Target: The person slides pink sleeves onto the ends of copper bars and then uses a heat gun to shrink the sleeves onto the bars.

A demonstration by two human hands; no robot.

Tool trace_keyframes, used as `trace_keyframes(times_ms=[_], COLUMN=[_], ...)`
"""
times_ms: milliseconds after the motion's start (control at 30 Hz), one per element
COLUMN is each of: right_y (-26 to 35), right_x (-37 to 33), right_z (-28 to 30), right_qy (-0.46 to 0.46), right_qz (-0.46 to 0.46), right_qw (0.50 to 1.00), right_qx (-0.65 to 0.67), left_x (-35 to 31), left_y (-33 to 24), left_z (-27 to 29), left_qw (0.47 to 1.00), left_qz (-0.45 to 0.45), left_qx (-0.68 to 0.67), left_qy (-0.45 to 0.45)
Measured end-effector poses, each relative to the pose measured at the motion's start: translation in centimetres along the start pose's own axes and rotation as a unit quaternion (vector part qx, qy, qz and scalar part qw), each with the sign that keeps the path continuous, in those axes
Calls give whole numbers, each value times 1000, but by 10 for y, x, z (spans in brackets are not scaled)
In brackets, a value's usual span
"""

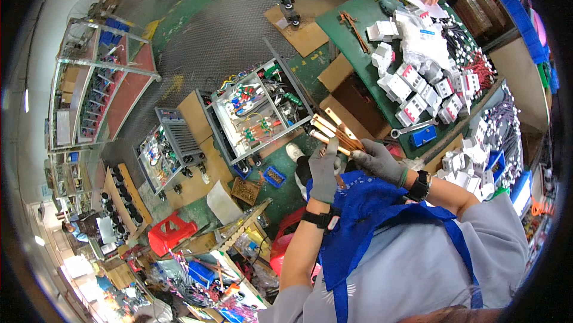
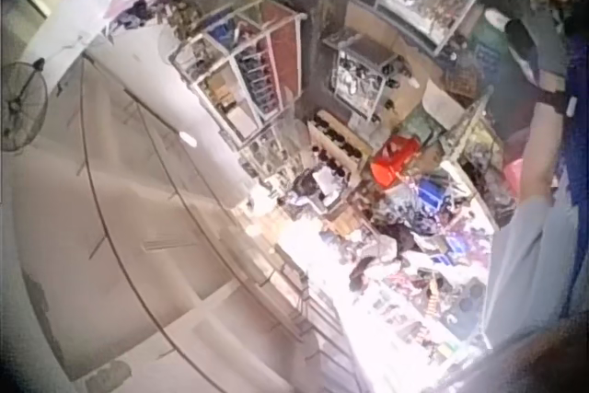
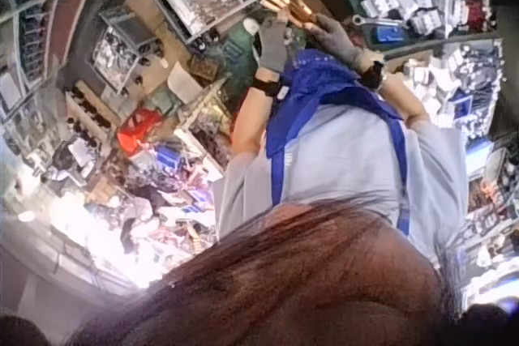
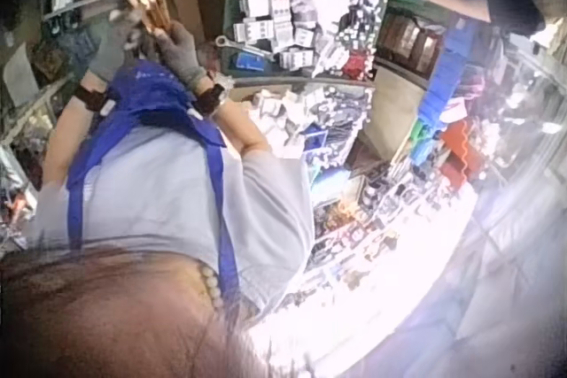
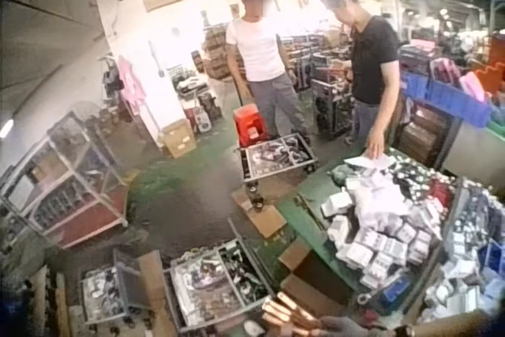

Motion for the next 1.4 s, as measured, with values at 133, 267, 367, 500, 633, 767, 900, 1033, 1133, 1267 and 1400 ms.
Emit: trace_keyframes(times_ms=[133, 267, 367, 500, 633, 767, 900, 1033, 1133, 1267, 1400], right_y=[-5, 2, 12, 23, 27, 39, 46, 65, 56, 52, 53], right_x=[5, 29, 52, 93, 151, 204, 231, 242, 243, 249, 266], right_z=[-12, -23, -41, -91, -148, -228, -277, -332, -351, -358, -366], right_qy=[15, -81, -87, -1, 33, 140, 213, 378, 414, 500, 569], right_qz=[-29, 0, 25, -4, -81, -40, -145, -120, -220, -229, -51], right_qw=[999, 992, 982, 967, 992, 979, 961, 909, 872, 835, 763], right_qx=[25, 99, 166, 256, 86, 140, 104, 129, 141, -5, -303], left_x=[11, 15, 19, 21, 14, -10, -57, -99, -120, -133, -154], left_y=[-17, -37, -67, -120, -171, -215, -231, -231, -223, -211, -197], left_z=[8, 35, 66, 113, 172, 234, 288, 318, 328, 331, 331], left_qw=[999, 998, 999, 993, 990, 983, 985, 970, 948, 931, 908], left_qz=[5, 23, 8, 22, -12, -108, -134, -187, -233, -255, -273], left_qx=[46, 37, 10, 51, 100, 143, 1, -72, -126, -151, -181], left_qy=[21, 40, 48, 107, 95, -34, -107, -141, -175, -213, -262])
Point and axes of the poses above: each hand's wrist, its own x-axis towards the middle knuckle, its own z-axis out of the back of the hand, y = z × x, the point moved 8 cm from there along x, towards the middle knuckle, and after that the axes turned 13 degrees about y, right-handed, at the moved point
